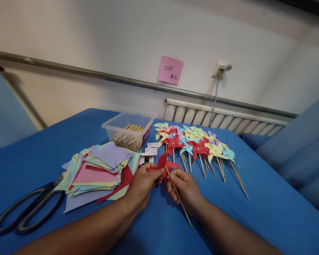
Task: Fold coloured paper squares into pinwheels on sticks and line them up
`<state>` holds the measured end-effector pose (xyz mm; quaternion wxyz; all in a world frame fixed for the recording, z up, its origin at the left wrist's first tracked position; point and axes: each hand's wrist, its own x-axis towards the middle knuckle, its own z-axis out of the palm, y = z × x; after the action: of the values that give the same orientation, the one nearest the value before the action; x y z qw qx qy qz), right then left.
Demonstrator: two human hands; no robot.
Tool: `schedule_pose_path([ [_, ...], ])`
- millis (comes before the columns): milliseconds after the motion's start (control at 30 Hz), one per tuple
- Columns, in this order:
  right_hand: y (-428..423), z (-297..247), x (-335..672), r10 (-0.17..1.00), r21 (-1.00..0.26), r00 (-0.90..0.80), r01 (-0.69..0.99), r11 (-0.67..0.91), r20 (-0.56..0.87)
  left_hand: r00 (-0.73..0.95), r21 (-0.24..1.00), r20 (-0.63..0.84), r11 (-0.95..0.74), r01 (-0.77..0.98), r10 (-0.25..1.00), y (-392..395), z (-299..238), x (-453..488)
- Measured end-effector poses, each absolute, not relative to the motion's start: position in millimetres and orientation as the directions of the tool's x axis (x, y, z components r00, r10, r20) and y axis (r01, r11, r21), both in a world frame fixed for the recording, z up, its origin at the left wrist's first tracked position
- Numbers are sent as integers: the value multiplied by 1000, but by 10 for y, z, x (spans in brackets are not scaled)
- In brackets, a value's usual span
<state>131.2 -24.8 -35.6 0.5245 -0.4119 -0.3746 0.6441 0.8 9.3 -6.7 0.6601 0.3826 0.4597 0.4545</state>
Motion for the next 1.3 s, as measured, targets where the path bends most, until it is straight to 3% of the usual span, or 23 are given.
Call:
schedule_pose_path([
  [1300, -278, -317, 1312, 991, -941, -76, -315, -126, -108, 129, 950, -251, 270, -159, 959, 103, -52, 8],
])
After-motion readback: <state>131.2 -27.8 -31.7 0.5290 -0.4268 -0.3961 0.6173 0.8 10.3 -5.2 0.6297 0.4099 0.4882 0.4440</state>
